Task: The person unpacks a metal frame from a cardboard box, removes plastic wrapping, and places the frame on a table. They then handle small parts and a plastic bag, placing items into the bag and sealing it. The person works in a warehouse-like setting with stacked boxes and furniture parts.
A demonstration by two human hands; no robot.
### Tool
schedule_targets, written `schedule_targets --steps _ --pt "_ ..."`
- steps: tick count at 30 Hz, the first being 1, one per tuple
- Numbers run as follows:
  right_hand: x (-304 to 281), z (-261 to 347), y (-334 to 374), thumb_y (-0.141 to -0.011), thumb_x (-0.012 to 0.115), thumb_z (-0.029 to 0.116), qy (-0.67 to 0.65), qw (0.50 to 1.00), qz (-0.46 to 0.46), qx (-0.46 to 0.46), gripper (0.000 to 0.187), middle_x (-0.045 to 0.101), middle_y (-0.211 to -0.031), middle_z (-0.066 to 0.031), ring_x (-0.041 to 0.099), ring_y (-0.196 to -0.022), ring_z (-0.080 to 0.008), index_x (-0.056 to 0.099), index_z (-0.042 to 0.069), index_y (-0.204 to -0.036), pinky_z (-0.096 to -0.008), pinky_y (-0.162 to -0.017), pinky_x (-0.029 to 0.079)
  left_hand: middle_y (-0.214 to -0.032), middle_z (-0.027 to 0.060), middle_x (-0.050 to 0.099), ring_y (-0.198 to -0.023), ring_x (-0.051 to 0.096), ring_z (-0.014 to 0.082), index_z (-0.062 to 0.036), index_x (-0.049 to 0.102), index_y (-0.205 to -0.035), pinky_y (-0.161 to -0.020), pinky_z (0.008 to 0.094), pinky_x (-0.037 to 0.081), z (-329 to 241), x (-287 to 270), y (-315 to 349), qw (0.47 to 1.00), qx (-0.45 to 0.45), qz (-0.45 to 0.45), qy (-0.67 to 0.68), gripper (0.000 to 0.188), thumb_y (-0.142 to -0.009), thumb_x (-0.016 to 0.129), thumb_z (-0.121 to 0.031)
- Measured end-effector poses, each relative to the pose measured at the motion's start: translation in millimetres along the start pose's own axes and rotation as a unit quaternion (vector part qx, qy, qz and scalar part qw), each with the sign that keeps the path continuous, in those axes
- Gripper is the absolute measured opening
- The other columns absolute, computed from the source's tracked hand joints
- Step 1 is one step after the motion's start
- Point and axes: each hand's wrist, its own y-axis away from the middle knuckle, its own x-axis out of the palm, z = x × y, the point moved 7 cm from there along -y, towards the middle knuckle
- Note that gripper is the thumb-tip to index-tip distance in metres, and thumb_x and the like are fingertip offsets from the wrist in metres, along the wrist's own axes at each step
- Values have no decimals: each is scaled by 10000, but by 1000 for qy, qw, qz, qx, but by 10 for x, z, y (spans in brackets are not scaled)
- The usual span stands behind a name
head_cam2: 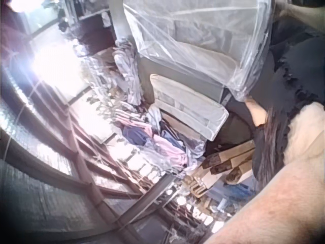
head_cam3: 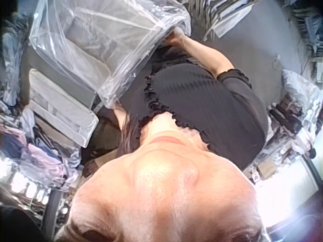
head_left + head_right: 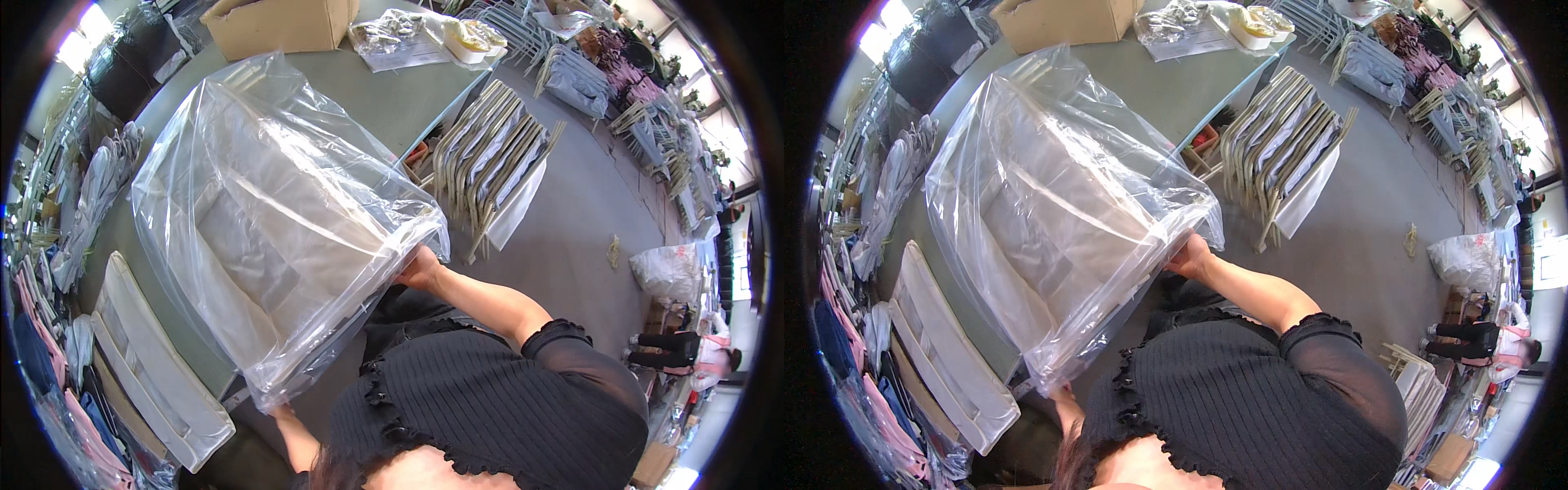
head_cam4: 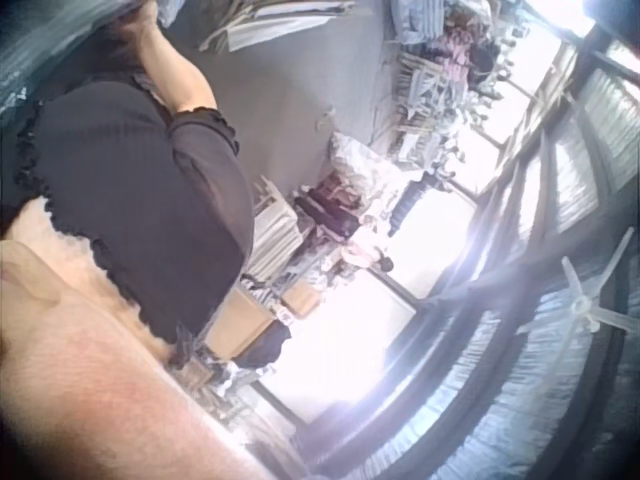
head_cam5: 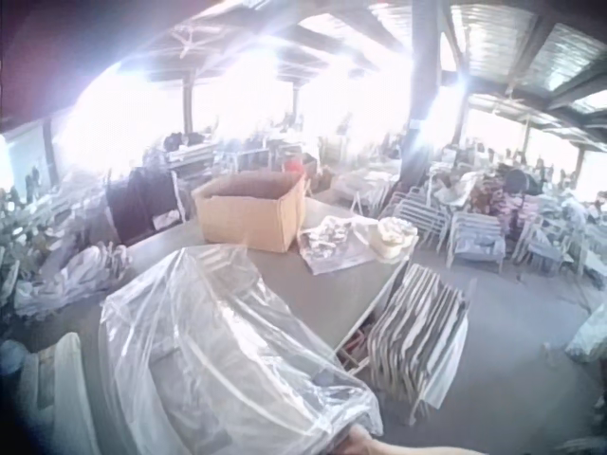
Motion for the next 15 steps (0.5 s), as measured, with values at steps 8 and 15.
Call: schedule_targets --steps 8,15 --pt "-469 1078 289 -921 432 124 166 980 -90 -65 225 668 -916 -133 659 -840 -289 614 17 -996 -428 -749 549 -919 61 650 -741 619 198 -75 616 -986 -564 280 487 -486 -790 286 961 -44 -264 -77 327 -805 646 -346" --pt "-569 3999 735 -811 660 233 621 738 -252 -76 252 642 -848 -53 616 -728 -143 626 52 -984 -278 -579 506 -903 48 663 -696 618 188 -84 654 -951 -557 297 486 -313 -1023 426 893 -145 -424 41 319 -782 654 -354"
